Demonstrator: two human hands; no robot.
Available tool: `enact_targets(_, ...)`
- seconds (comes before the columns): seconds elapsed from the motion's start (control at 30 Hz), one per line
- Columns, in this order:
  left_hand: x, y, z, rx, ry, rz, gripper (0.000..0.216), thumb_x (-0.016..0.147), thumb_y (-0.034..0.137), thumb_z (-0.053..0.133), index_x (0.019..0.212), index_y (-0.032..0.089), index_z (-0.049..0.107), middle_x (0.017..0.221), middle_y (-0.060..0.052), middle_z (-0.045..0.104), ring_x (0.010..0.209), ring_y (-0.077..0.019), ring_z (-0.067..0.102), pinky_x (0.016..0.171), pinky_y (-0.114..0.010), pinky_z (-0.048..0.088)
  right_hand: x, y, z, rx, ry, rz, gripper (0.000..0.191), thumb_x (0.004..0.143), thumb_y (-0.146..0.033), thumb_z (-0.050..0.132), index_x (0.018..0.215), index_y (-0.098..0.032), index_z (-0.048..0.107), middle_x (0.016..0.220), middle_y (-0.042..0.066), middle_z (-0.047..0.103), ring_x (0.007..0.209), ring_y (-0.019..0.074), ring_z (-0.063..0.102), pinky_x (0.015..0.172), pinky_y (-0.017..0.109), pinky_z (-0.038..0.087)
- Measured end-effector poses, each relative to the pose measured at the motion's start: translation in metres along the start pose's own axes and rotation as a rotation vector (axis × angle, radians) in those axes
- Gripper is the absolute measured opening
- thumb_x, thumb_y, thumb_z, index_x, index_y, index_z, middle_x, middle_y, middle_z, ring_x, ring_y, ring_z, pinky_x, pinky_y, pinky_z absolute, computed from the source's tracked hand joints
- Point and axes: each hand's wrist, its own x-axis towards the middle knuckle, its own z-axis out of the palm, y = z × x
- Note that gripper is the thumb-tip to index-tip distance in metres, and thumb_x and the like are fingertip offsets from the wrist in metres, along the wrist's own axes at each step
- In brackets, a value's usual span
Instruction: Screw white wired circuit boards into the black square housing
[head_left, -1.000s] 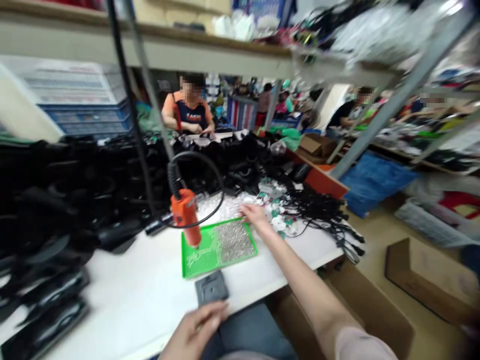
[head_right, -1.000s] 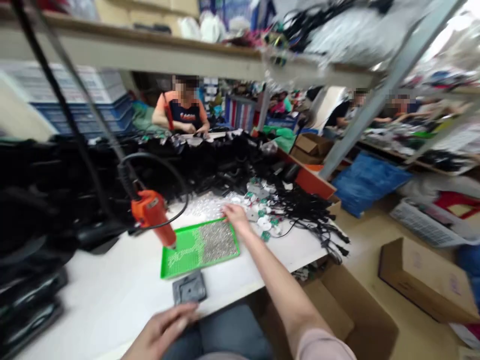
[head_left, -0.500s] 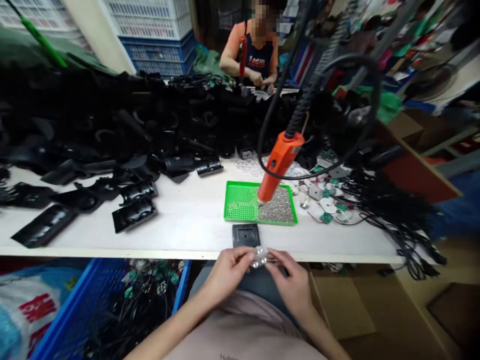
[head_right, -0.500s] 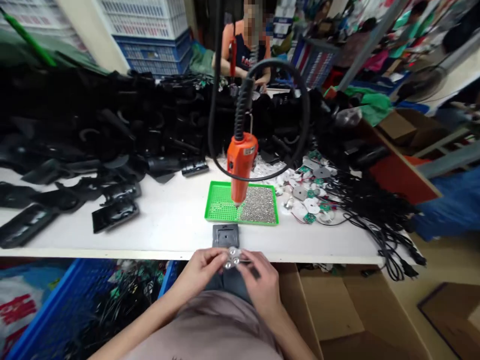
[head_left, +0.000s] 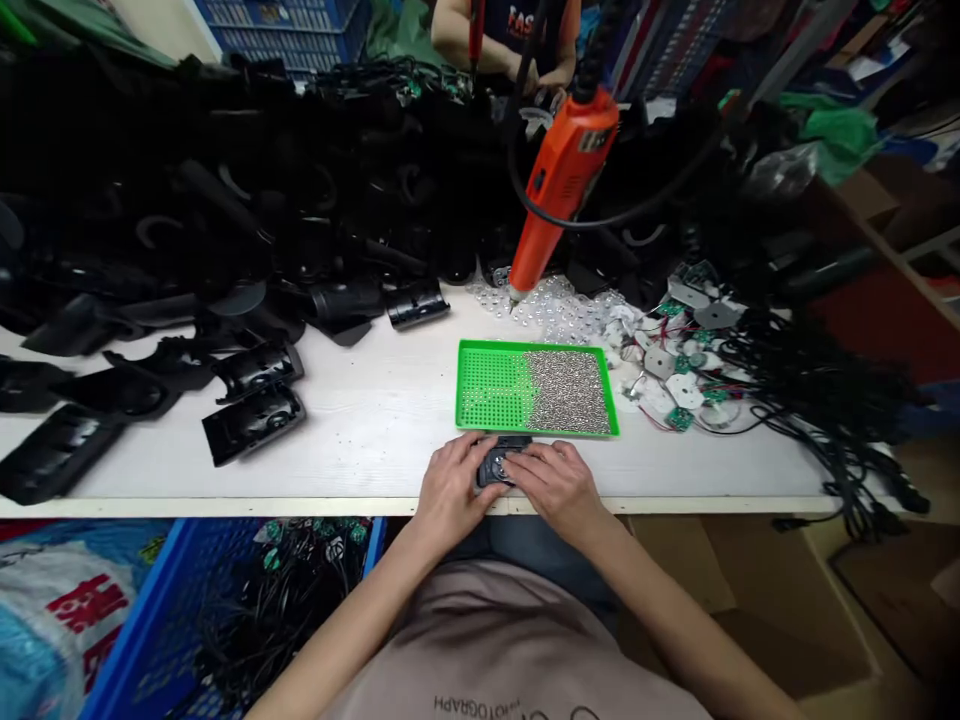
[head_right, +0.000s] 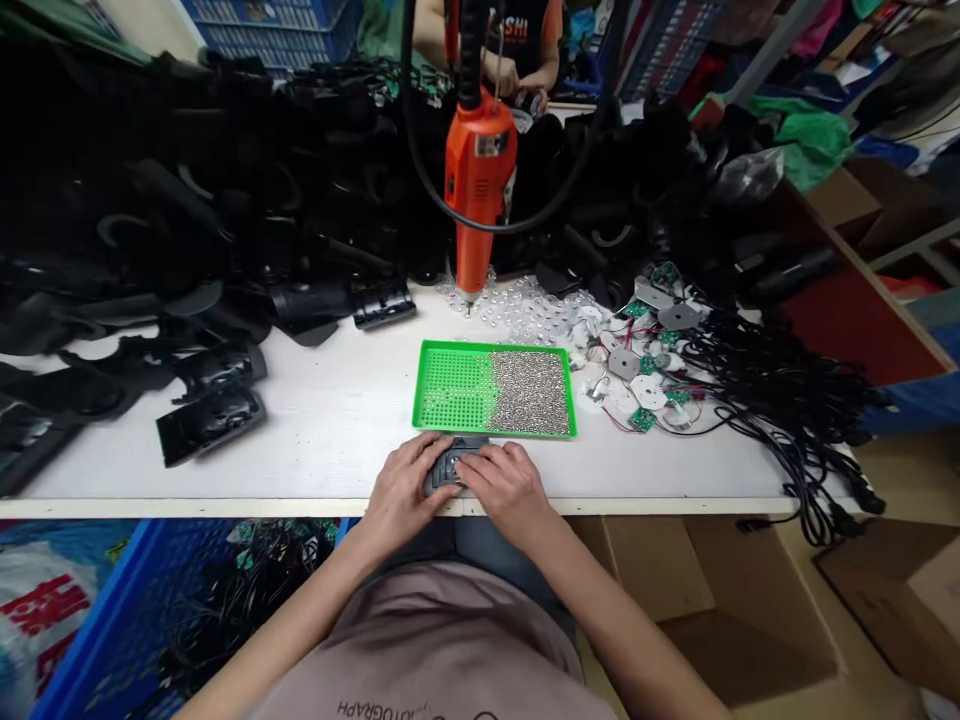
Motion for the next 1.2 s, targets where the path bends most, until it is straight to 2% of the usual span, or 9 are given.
enact_targets(0.17, 0.001, -0.009, 0.006, 0.09, -0.026, 0.045, 0.055, 0.083, 0.036, 0.067, 0.133, 0.024, 0.049, 0.129, -0.011, 0.057, 0.114, -0.0273, 0.055, 0.093, -0.043, 0.047, -0.002, -0.021, 0.003, -0.116, -0.019, 0.119, 0.024, 0.092, -0.032, 0.056, 0.107, -0.016, 0.067, 0.106, 0.006, 0.074, 0.098, 0.0228, 0.059, 0.086, 0.04, 0.038)
enact_targets(0.4, 0.007, -0.021, 0.005, 0.168, 0.007, 0.099, 0.049, 0.085, 0.038, 0.059, 0.131, 0.024, 0.052, 0.126, -0.01, 0.06, 0.111, -0.0277, 0.058, 0.09, -0.042, 0.049, -0.013, -0.063, 0.041, -0.174, 0.088, 0.475, 0.043, 0.093, -0.039, 0.047, 0.127, -0.013, 0.056, 0.122, 0.012, 0.066, 0.128, 0.0272, 0.045, 0.109, 0.048, 0.025)
enact_targets(0.53, 0.011, -0.021, 0.005, 0.187, -0.047, 0.046, 0.051, 0.088, 0.046, 0.052, 0.133, 0.022, 0.051, 0.132, -0.013, 0.055, 0.118, -0.0294, 0.054, 0.097, -0.045, 0.045, -0.021, -0.057, 0.034, -0.087, 0.034, 0.413, 0.051, 0.094, -0.047, 0.04, 0.132, -0.014, 0.05, 0.13, 0.012, 0.062, 0.134, 0.0265, 0.039, 0.111, 0.047, 0.027)
enact_targets(0.7, 0.005, -0.016, 0.0, 0.183, -0.018, 0.052, 0.053, 0.088, 0.048, 0.049, 0.135, 0.024, 0.045, 0.136, -0.013, 0.05, 0.123, -0.031, 0.049, 0.101, -0.049, 0.042, -0.05, -0.015, -0.028, -0.173, 0.118, 0.24, 0.039, 0.096, -0.039, 0.041, 0.124, -0.017, 0.056, 0.122, 0.009, 0.067, 0.127, 0.0213, 0.048, 0.108, 0.042, 0.033)
enact_targets(0.8, -0.001, 0.003, -0.002, 0.245, 0.11, 0.101, 0.043, 0.09, 0.037, 0.051, 0.131, 0.023, 0.047, 0.134, -0.015, 0.049, 0.119, -0.0304, 0.051, 0.099, -0.048, 0.042, -0.085, 0.028, -0.073, -0.325, 0.164, 0.428, 0.025, 0.092, -0.02, 0.049, 0.113, -0.019, 0.063, 0.111, 0.007, 0.072, 0.111, 0.0188, 0.058, 0.105, 0.041, 0.034)
enact_targets(0.9, 0.009, 0.047, 0.011, 0.216, 0.084, 0.368, 0.03, 0.09, 0.024, 0.051, 0.119, 0.026, 0.056, 0.123, -0.012, 0.059, 0.113, -0.0275, 0.055, 0.098, -0.044, 0.042, -0.122, 0.075, -0.1, -0.468, 0.196, 0.608, 0.021, 0.09, -0.013, 0.051, 0.103, -0.019, 0.067, 0.101, 0.006, 0.074, 0.098, 0.0189, 0.061, 0.099, 0.041, 0.035)
enact_targets(1.0, 0.047, 0.102, 0.043, 0.218, -0.233, 0.64, 0.034, 0.091, 0.023, 0.049, 0.124, 0.026, 0.057, 0.121, -0.01, 0.064, 0.11, -0.026, 0.058, 0.097, -0.042, 0.043, -0.142, 0.117, -0.1, -0.511, 0.129, 0.69, 0.022, 0.092, -0.013, 0.048, 0.102, -0.016, 0.067, 0.102, 0.008, 0.073, 0.095, 0.021, 0.059, 0.096, 0.042, 0.034)
enact_targets(1.07, 0.087, 0.131, 0.068, 0.345, -0.391, 0.613, 0.037, 0.088, 0.021, 0.052, 0.125, 0.018, 0.058, 0.126, -0.015, 0.061, 0.116, -0.0319, 0.056, 0.099, -0.048, 0.041, -0.141, 0.137, -0.09, -0.487, 0.063, 0.683, 0.027, 0.091, -0.009, 0.045, 0.109, -0.014, 0.066, 0.108, 0.011, 0.071, 0.1, 0.0222, 0.057, 0.095, 0.041, 0.034)
enact_targets(1.2, 0.17, 0.159, 0.1, 0.569, -0.384, 0.477, 0.046, 0.084, 0.002, 0.04, 0.124, 0.017, 0.059, 0.137, -0.016, 0.055, 0.122, -0.0322, 0.052, 0.1, -0.051, 0.039, -0.116, 0.157, -0.07, -0.501, 0.003, 0.603, 0.033, 0.088, -0.006, 0.048, 0.115, -0.016, 0.064, 0.11, 0.012, 0.068, 0.101, 0.0219, 0.055, 0.092, 0.039, 0.037)
